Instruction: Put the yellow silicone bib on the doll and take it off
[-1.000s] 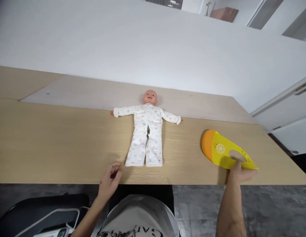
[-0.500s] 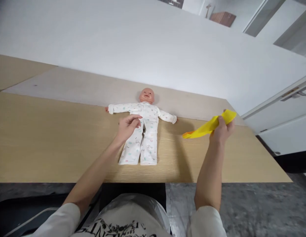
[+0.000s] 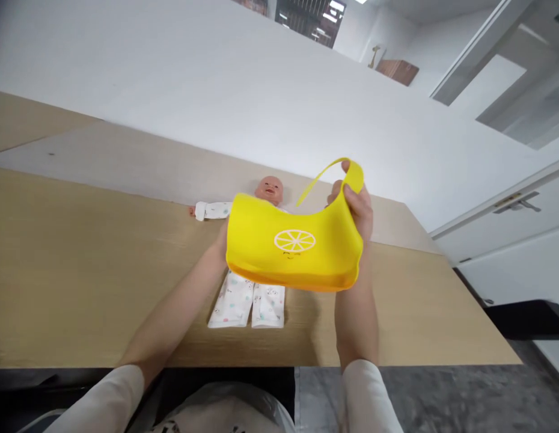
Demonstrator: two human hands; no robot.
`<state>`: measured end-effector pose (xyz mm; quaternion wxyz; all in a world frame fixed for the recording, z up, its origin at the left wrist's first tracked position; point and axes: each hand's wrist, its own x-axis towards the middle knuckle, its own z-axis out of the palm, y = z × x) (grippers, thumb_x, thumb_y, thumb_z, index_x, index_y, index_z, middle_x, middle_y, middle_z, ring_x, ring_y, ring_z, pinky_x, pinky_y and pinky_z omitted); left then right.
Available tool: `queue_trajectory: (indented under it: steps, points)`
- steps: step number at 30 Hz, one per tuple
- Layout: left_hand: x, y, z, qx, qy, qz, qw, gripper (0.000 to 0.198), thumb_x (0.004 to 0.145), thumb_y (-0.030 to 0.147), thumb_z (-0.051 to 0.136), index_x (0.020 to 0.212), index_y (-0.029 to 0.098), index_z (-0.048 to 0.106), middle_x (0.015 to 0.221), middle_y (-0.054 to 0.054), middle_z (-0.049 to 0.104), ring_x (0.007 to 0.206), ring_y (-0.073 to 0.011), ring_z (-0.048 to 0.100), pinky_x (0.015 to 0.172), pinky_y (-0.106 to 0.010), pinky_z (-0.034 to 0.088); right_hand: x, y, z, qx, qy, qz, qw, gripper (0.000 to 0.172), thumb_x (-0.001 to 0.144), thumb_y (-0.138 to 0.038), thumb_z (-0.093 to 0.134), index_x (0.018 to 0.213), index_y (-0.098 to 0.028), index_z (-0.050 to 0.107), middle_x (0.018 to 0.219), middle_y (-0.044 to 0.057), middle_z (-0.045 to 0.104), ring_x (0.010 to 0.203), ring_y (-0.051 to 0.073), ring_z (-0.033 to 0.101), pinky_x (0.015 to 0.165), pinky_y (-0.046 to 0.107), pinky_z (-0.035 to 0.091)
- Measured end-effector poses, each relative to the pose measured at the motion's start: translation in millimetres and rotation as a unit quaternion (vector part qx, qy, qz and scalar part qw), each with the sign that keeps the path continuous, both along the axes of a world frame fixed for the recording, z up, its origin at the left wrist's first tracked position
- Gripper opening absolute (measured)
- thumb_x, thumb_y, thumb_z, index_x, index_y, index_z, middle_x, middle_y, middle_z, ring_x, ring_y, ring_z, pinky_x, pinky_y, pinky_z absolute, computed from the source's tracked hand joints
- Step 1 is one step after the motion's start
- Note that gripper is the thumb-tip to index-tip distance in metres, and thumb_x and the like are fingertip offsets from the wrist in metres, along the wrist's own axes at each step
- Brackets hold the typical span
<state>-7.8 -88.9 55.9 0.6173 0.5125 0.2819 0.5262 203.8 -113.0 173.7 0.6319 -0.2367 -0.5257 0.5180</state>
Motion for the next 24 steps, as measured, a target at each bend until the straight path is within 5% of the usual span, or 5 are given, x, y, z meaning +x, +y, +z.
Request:
queue_trajectory:
  steps: [3,7,11,17,24]
  points:
    - [-23,-5,4.1,-0.077,-0.128,-0.111,0.983,0.09,0.077,0.09,0.03,0.112,0.015,0.066,0.118,-0.015,0.071,0.121,-0.0322,0.063,0.094,-0.046,0.057,-17,10,-19.4,-0.036,-0.008,-0.021,0.999,0.045,0.078,-0.032,0.068,0.12,-0.027,0.054,0.067,-0.005,0.034,0.048,0.005,0.023,0.042,0.015,0.022]
    - [-38,-3,7.2,-0.09,-0.129,-0.111,0.981,0.088,0.055,0.085,0.071,0.109,0.015,0.068,0.113,-0.015,0.072,0.119,-0.0373,0.063,0.091,-0.044,0.06,-26,23,-50.4,-0.07,-0.023,-0.065,0.995,0.05,0.076,-0.04,0.069,0.123,-0.027,0.056,0.069,-0.004,0.039,0.051,0.006,0.032,0.045,0.017,0.029]
    - [-37,1,10.0,-0.118,-0.037,-0.045,0.991,0.063,0.07,0.054,0.082,0.118,0.019,0.065,0.118,-0.012,0.072,0.108,-0.0313,0.07,0.085,-0.037,0.062,-28,30,-70.4,-0.083,0.018,-0.08,0.993,0.053,0.075,-0.038,0.072,0.125,-0.027,0.057,0.073,-0.004,0.046,0.051,0.004,0.037,0.047,0.016,0.035]
    - [-44,10,7.5,-0.089,-0.001,0.036,0.995,0.051,0.081,0.058,0.069,0.111,0.017,0.066,0.105,-0.011,0.074,0.093,-0.0275,0.073,0.076,-0.035,0.062,-17,38,-78.7,-0.107,0.033,-0.159,0.981,0.051,0.072,-0.035,0.076,0.12,-0.024,0.062,0.1,0.001,0.066,0.077,0.013,0.063,0.07,0.025,0.057]
    - [-46,11,4.1,-0.049,-0.004,0.094,0.994,0.048,0.08,0.058,0.069,0.105,0.017,0.067,0.096,-0.01,0.072,0.085,-0.0251,0.072,0.066,-0.03,0.061,-8,41,-82.5,-0.014,-0.022,-0.077,0.997,0.046,0.079,-0.044,0.073,0.119,-0.025,0.062,0.104,0.005,0.07,0.095,0.02,0.069,0.093,0.043,0.057]
